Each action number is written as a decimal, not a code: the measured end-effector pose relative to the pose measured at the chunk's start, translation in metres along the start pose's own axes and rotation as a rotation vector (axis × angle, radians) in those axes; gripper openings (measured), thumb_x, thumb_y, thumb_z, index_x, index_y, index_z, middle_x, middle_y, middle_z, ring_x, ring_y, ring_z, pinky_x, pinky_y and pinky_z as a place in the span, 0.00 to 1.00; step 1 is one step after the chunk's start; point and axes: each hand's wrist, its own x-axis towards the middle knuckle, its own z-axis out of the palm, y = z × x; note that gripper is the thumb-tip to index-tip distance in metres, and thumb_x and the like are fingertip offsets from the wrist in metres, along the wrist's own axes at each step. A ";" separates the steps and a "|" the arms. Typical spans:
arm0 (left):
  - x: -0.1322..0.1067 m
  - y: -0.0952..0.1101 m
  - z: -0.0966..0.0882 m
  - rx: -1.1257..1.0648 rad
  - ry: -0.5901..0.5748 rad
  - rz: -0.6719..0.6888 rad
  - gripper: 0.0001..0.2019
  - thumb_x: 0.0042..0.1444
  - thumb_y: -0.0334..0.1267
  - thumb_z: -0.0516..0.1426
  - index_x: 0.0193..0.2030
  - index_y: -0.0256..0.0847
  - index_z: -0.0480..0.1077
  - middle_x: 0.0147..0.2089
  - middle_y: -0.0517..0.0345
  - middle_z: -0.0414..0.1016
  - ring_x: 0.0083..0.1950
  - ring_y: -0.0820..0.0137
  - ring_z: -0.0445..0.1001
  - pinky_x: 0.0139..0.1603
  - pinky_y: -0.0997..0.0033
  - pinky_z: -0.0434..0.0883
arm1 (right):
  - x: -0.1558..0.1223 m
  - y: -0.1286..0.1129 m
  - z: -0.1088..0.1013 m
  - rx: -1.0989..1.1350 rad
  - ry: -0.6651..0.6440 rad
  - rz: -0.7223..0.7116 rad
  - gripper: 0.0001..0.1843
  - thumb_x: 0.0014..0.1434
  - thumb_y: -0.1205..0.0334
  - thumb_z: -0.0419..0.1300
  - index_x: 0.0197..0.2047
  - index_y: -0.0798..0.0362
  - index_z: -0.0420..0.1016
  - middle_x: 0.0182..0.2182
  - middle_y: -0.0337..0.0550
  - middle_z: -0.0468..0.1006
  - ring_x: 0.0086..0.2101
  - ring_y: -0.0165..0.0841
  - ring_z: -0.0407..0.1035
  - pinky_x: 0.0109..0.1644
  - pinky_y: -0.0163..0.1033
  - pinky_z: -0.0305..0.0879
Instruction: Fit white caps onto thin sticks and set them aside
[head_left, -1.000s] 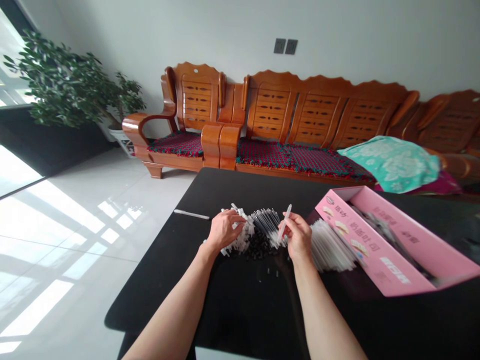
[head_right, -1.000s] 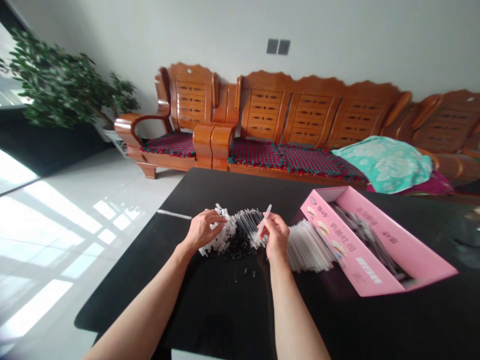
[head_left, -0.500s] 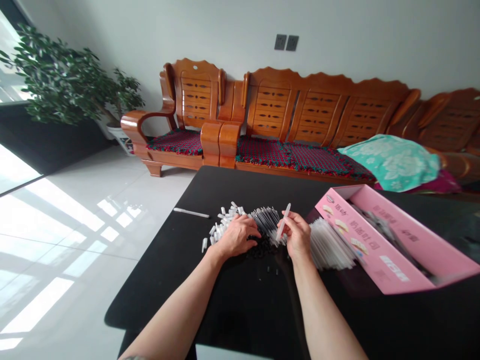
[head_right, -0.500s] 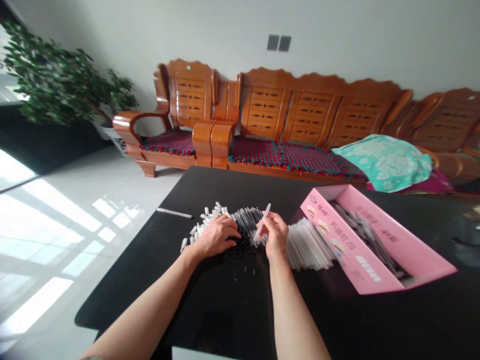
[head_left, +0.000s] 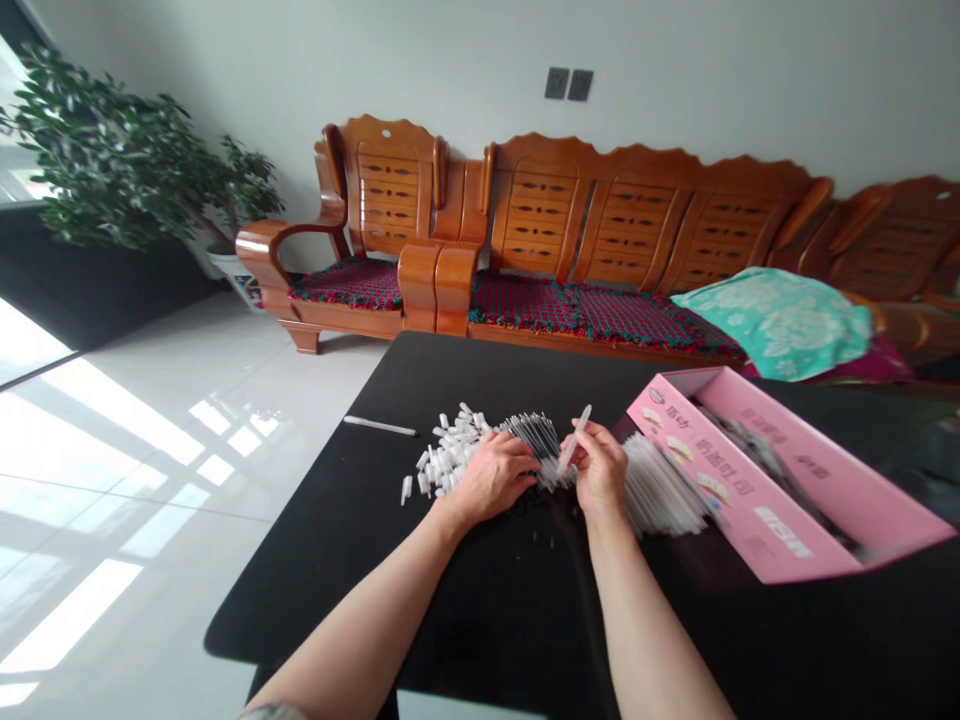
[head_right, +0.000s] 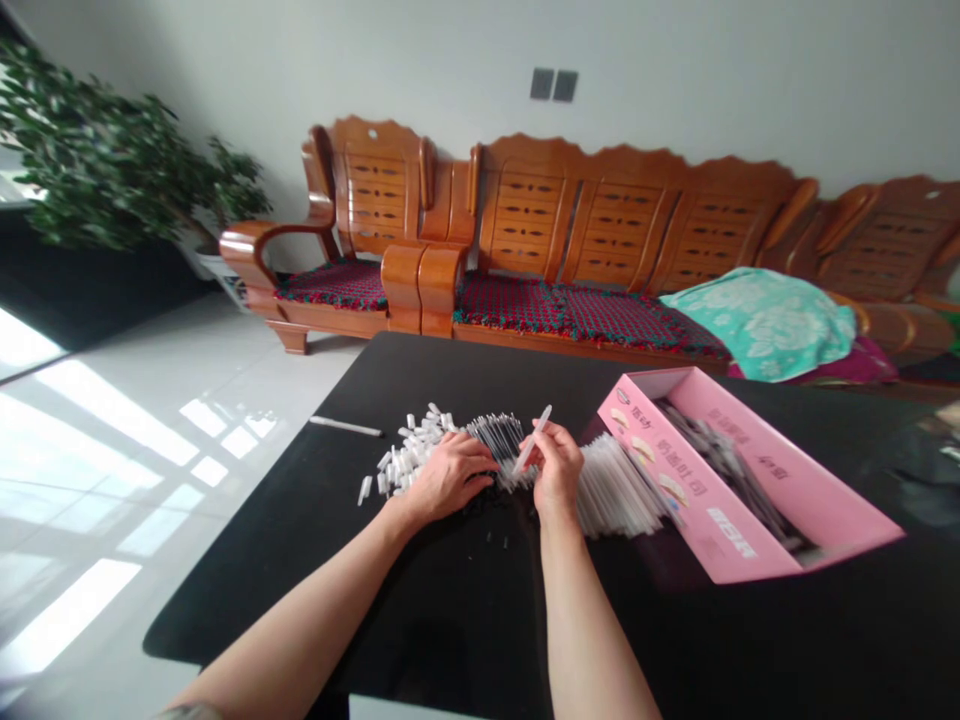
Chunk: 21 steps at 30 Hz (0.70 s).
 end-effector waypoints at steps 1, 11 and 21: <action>0.002 0.002 0.005 0.010 -0.008 0.034 0.10 0.62 0.40 0.56 0.45 0.44 0.78 0.44 0.52 0.76 0.44 0.64 0.68 0.48 0.61 0.61 | 0.001 0.000 -0.001 0.008 0.004 -0.001 0.15 0.47 0.59 0.66 0.38 0.56 0.75 0.19 0.38 0.77 0.14 0.30 0.66 0.14 0.32 0.60; 0.010 0.016 0.027 0.126 -0.107 0.206 0.13 0.66 0.36 0.51 0.42 0.44 0.77 0.40 0.51 0.73 0.43 0.65 0.66 0.46 0.64 0.61 | 0.005 -0.004 -0.006 0.063 0.072 0.018 0.16 0.45 0.60 0.67 0.39 0.57 0.75 0.19 0.39 0.77 0.16 0.29 0.68 0.17 0.32 0.63; 0.003 0.004 -0.004 -0.367 0.374 -0.027 0.09 0.64 0.36 0.54 0.42 0.41 0.77 0.40 0.52 0.76 0.42 0.68 0.73 0.45 0.69 0.69 | 0.004 -0.002 -0.004 0.116 -0.007 0.059 0.16 0.46 0.59 0.69 0.38 0.57 0.74 0.21 0.42 0.80 0.13 0.28 0.65 0.12 0.30 0.57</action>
